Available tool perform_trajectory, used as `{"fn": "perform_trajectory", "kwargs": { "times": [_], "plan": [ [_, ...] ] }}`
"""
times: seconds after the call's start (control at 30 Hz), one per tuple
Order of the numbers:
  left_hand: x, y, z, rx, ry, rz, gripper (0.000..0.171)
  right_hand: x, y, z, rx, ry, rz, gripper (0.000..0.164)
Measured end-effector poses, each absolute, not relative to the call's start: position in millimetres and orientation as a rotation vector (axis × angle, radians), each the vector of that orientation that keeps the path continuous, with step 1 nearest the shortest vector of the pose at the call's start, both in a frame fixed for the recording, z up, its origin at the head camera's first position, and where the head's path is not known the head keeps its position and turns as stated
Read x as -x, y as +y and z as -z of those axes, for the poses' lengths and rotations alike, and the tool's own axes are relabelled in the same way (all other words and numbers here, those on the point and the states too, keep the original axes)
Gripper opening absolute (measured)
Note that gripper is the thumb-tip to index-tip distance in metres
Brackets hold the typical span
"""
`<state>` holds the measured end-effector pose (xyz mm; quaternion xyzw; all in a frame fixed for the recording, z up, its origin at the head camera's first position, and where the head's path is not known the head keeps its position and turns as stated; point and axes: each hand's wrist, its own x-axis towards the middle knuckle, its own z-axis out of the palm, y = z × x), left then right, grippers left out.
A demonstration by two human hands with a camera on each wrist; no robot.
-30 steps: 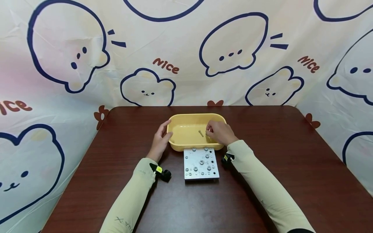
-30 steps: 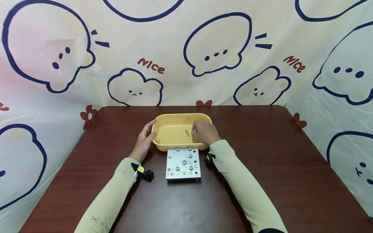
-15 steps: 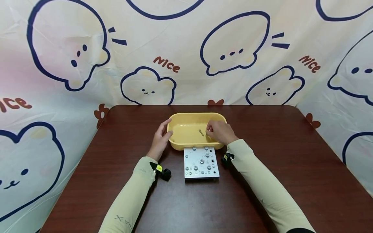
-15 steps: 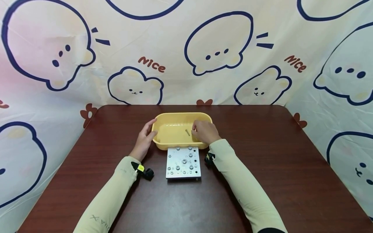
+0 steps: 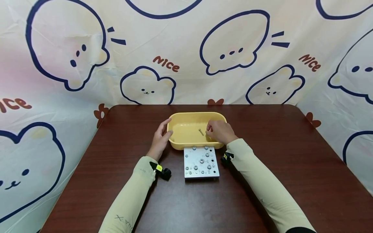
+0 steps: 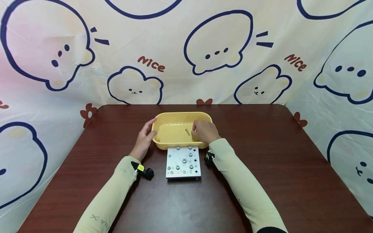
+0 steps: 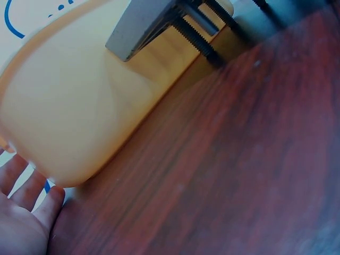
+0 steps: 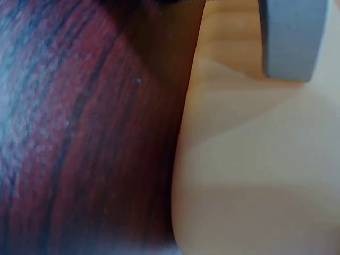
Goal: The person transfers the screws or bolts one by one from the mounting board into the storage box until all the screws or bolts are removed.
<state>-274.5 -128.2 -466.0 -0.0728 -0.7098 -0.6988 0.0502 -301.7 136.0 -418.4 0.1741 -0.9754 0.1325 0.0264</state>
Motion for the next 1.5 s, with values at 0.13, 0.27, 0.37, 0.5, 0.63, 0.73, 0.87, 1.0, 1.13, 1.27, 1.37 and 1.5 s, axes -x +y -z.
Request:
{"fn": "perform_trajectory", "kwargs": {
  "times": [0.13, 0.27, 0.37, 0.5, 0.63, 0.73, 0.87, 1.0, 1.13, 1.27, 1.37, 1.5],
  "plan": [
    [271, -129, 467, 0.202, -2.180, 2.156, 0.048, 299, 136, 422, -0.529, -3.040, -0.423, 0.011],
    [264, -128, 462, 0.211, -2.179, 2.192, 0.049, 296, 136, 425, -0.512, -3.052, -0.436, 0.014],
    [258, -127, 458, 0.234, -2.180, 2.188, 0.050, 294, 137, 427, -0.503, -3.047, -0.448, 0.015],
    [253, -126, 458, 0.247, -2.194, 2.171, 0.050, 291, 137, 431, -0.499, -3.037, -0.459, 0.015],
    [250, -125, 461, 0.239, -2.194, 2.185, 0.050, 288, 138, 434, -0.500, -3.034, -0.486, 0.015],
    [249, -125, 463, 0.227, -2.195, 2.194, 0.050, 287, 139, 437, -0.500, -3.031, -0.506, 0.016],
    [250, -123, 465, 0.241, -2.189, 2.193, 0.051, 287, 143, 439, -0.493, -2.975, -0.598, 0.015],
    [251, -121, 465, 0.265, -2.177, 2.197, 0.051, 287, 147, 438, -0.526, -2.823, -0.779, 0.011],
    [253, -119, 463, 0.245, -2.197, 2.191, 0.050, 287, 152, 432, -0.595, -2.620, -0.881, 0.009],
    [260, -120, 456, 0.236, -2.196, 2.166, 0.050, 289, 153, 419, -0.649, -2.466, -0.911, 0.009],
    [266, -121, 449, 0.227, -2.187, 2.154, 0.050, 290, 151, 408, -0.690, -2.414, -0.916, 0.009],
    [269, -122, 446, 0.215, -2.190, 2.163, 0.050, 285, 149, 399, -0.766, -2.413, -0.929, 0.007]
  ]
}}
